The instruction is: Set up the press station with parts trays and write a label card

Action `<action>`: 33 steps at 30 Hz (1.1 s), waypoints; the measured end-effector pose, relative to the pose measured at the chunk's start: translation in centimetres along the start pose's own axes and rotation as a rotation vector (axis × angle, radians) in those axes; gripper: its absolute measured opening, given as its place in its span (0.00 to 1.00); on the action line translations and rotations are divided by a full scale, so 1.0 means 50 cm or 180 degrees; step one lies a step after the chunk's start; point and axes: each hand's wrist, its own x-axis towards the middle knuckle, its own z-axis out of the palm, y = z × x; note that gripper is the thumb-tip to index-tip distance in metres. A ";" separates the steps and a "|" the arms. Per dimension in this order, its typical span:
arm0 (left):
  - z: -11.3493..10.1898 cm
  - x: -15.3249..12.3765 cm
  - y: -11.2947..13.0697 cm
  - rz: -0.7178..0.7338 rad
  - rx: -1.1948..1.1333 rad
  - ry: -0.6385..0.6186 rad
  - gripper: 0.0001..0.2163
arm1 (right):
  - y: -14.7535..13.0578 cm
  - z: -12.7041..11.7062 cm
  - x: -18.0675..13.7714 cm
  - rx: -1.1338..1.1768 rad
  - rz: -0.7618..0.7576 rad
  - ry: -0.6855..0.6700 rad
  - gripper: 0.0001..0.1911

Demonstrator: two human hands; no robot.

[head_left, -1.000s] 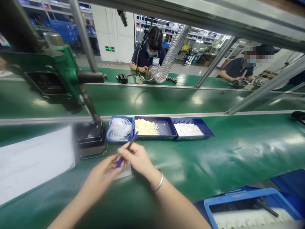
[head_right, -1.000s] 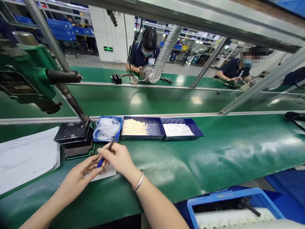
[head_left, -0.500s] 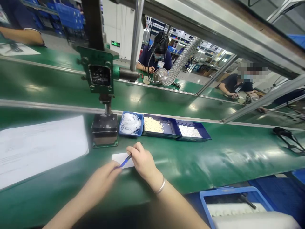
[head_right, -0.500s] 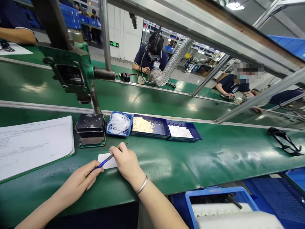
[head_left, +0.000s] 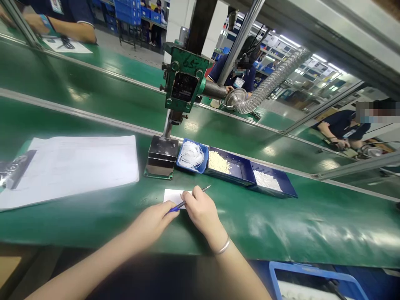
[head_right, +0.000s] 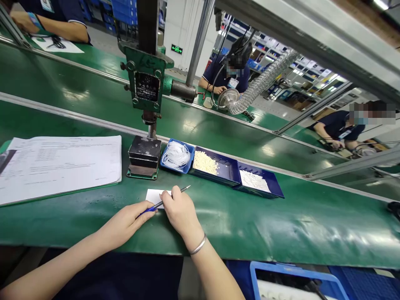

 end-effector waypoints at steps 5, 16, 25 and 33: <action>0.036 0.005 0.016 -0.0115 -0.0670 0.0070 0.13 | -0.017 0.002 -0.001 0.0207 -0.0491 -0.0238 0.15; 0.012 -0.013 -0.090 0.1375 0.2723 0.0390 0.38 | 0.061 -0.009 0.079 0.5049 0.2166 0.0018 0.25; 0.073 -0.033 -0.098 0.1281 0.3914 0.0748 0.42 | -0.031 0.074 0.113 0.5391 0.2032 -0.1205 0.18; 0.101 -0.028 -0.118 0.1292 0.3679 0.1250 0.39 | -0.048 0.094 0.114 0.5229 0.2049 -0.1137 0.13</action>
